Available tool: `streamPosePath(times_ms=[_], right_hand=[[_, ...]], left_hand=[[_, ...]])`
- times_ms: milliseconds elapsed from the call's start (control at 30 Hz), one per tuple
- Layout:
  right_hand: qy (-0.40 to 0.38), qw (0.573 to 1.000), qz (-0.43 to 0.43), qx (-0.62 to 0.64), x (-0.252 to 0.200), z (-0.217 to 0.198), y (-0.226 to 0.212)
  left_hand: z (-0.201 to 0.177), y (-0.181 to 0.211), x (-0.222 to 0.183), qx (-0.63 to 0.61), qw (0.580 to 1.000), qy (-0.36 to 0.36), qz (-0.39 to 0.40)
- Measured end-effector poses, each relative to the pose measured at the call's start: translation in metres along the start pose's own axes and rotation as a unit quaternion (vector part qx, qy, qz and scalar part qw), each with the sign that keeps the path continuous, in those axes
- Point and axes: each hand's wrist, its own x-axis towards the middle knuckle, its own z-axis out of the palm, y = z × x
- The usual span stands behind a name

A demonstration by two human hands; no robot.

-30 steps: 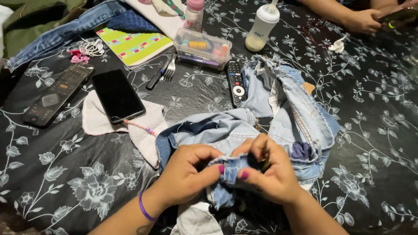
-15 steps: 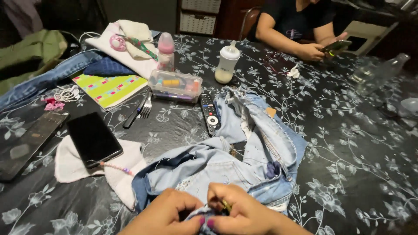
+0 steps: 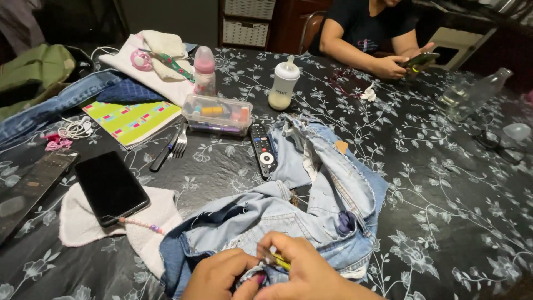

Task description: Using a small tool to rip seams and fray the edges of denim shorts for a distressed look.

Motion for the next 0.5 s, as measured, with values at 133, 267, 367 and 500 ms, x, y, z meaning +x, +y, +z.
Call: streamPosePath(times_ms=[133,267,367,500], right_hand=[[-0.021,1.0,0.002,-0.006,-0.002,-0.004,0.005],[-0.127,0.98,0.037,0.146,-0.004,-0.016,-0.005],[-0.198,0.961,0.014,0.194,-0.005,-0.02,-0.011],[-0.186,0.945,0.067,0.262,-0.011,-0.013,-0.012]], left_hand=[[0.002,-0.005,-0.005,0.035,0.998,0.025,0.039],[0.005,-0.012,-0.009,0.023,0.992,-0.105,-0.063],[0.0,-0.013,-0.005,-0.074,0.973,-0.211,-0.058],[-0.019,-0.004,0.005,-0.143,0.951,-0.271,-0.035]])
